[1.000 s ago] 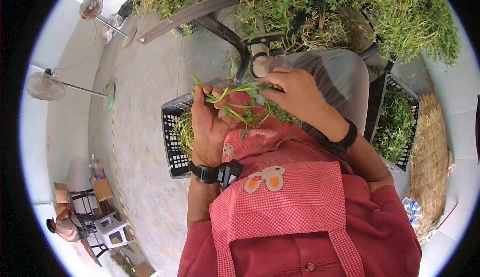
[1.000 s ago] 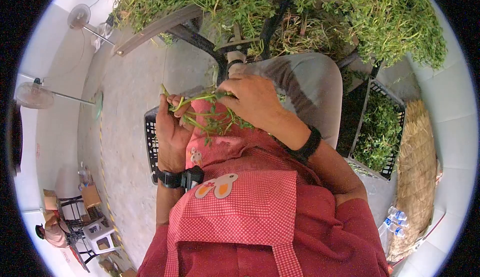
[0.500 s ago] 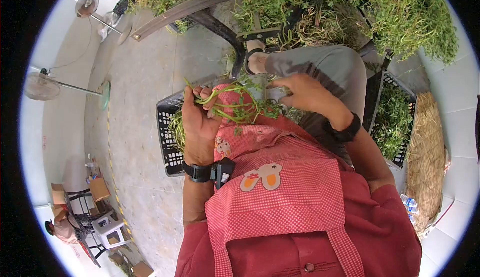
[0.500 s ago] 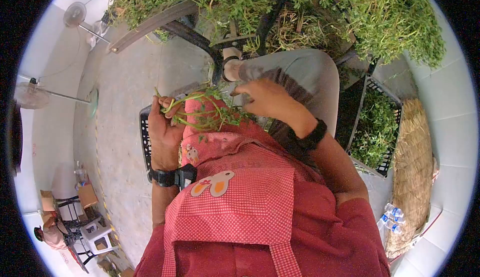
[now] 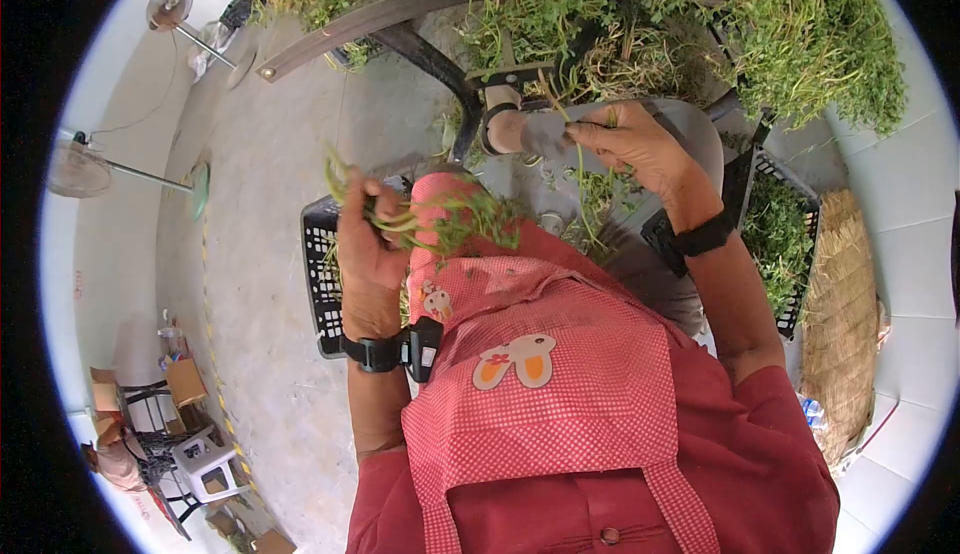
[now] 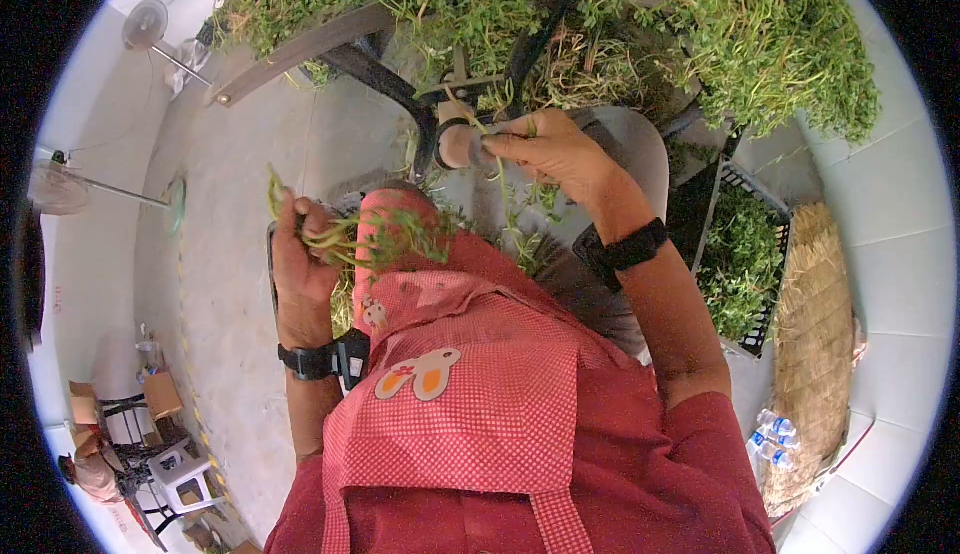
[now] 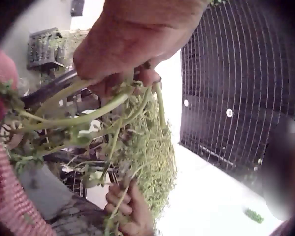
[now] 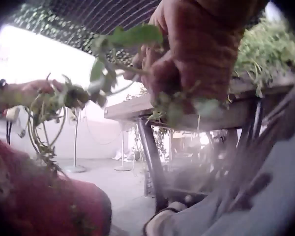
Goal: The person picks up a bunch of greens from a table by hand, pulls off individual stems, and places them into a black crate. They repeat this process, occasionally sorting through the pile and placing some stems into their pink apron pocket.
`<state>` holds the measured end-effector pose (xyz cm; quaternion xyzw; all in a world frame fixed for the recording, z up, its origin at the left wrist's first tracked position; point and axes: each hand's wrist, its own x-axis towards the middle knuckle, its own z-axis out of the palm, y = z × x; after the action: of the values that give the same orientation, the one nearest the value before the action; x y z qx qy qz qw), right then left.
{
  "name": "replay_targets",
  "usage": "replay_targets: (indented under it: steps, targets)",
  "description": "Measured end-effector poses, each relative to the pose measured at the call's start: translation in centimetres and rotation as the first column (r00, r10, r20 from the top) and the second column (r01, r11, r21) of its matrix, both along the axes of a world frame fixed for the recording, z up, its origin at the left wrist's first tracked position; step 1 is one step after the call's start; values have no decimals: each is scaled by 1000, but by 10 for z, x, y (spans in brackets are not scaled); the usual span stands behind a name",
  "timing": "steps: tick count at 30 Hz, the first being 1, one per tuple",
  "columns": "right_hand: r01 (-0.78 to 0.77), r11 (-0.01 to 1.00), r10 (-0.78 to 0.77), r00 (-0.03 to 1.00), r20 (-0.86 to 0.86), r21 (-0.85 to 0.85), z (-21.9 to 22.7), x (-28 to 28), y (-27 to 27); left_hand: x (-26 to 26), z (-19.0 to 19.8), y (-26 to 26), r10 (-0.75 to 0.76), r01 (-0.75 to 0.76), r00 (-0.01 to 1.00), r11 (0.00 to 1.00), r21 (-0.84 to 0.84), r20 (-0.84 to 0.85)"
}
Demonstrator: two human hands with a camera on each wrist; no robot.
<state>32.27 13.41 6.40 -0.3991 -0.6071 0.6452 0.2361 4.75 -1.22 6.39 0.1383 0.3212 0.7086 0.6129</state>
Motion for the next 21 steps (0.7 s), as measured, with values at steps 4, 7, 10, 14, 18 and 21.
replay_targets:
  steps: [4,7,10,14,18,21]
  targets:
    - [-100,995,101,993,-61,10,36,-16,-8,43,6,13,-183,129,939,972,-196,-292]
    - [-168,962,171,985,5,215,42,-38,-13,70,18,19,-320,283,878,947,-151,-357]
    - [-245,920,260,966,-8,307,42,-54,-15,82,6,26,-248,258,852,965,-43,-462]
    - [-180,925,173,984,54,334,50,-46,-18,75,12,20,-181,153,902,983,-101,-392]
    - [-274,914,278,960,29,299,12,-33,-21,66,9,17,-158,134,923,987,-92,-351]
    - [-318,916,314,948,53,245,3,-31,-39,68,8,19,-110,85,935,993,-87,-337]
